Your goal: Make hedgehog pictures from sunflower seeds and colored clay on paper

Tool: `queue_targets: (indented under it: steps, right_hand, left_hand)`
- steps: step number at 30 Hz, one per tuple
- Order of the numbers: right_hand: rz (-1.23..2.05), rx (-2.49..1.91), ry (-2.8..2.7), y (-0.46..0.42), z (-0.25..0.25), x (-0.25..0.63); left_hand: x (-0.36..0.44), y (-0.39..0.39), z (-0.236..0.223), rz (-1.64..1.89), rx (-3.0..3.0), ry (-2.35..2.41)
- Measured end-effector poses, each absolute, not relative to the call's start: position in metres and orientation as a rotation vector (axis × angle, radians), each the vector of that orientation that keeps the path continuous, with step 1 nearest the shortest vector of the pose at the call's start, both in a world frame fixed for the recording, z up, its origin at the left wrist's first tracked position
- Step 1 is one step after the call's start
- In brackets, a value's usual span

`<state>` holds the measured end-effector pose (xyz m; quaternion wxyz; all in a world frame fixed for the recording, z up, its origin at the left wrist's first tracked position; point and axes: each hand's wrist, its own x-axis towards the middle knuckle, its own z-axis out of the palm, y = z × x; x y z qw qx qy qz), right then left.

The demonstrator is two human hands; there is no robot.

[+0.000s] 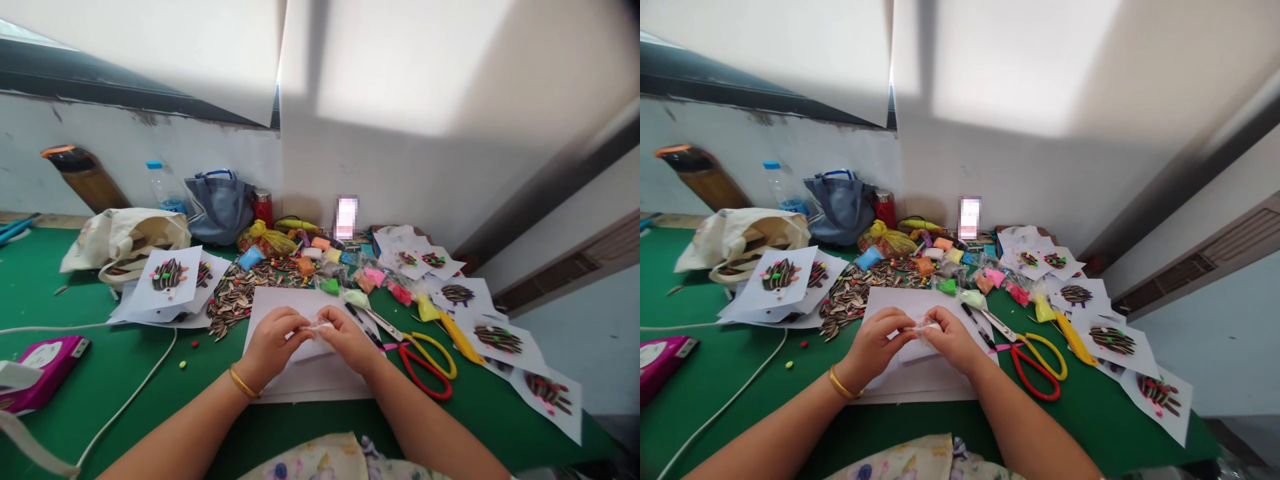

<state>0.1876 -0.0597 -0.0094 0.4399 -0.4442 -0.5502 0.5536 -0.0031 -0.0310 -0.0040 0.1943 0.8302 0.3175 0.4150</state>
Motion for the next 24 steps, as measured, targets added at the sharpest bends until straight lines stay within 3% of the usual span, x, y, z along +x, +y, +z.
queue_targets:
  steps: [24]
  right_hand:
    - [1.528, -1.013, -1.217, -0.060, -0.022, 0.188]
  left_hand:
    - [-0.002, -0.030, -0.005, 1.028, 2.182, 0.973]
